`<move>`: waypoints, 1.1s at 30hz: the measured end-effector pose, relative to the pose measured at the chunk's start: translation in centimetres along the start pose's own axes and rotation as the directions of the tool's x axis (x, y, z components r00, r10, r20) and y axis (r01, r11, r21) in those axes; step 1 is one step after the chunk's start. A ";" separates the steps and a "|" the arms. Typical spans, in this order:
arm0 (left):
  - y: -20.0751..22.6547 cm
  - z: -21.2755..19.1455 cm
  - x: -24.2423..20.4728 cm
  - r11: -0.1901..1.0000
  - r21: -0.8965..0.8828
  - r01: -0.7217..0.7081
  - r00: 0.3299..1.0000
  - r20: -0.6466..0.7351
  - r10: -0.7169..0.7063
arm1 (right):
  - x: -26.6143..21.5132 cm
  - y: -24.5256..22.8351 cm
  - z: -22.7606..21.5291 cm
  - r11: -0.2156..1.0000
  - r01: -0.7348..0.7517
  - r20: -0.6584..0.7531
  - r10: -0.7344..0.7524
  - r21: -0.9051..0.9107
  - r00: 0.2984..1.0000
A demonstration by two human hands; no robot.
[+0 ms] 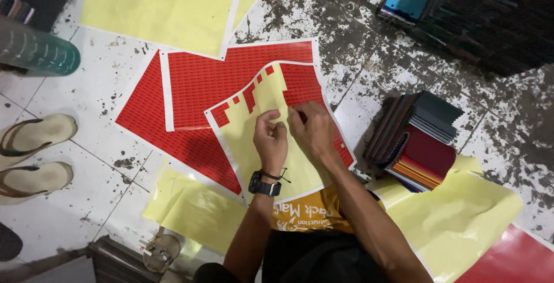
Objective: Peeling adhesive labels from a sheet and applying them to the edges of rectangular sample boards before stacking them.
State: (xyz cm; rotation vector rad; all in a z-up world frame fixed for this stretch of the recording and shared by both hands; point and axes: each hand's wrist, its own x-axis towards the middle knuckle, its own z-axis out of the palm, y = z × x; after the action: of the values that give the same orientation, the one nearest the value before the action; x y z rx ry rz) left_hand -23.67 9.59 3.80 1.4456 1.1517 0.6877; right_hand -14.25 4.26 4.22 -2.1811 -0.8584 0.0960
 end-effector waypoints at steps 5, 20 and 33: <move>1.0 -0.1 -0.1 0.995 0.079 -0.063 0.998 -0.006 0.064 | 0.8 -1.5 -1.5 0.963 -0.172 0.007 0.174 0.209 0.985; 3.1 -0.5 1.4 0.959 -0.236 0.155 0.973 -0.134 -0.191 | 1.6 -0.7 -0.3 0.961 -0.258 0.168 0.239 0.104 0.956; 5.8 -0.6 -0.3 0.980 -0.187 0.072 0.997 0.027 -0.068 | 0.9 -1.2 0.1 0.953 0.196 -0.130 -0.169 0.231 0.977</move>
State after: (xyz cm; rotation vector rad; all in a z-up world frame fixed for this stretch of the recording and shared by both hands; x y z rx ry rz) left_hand -22.73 10.06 9.53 1.2451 1.0872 0.7112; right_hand -14.29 5.43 5.16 -1.8533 -0.9306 -0.0100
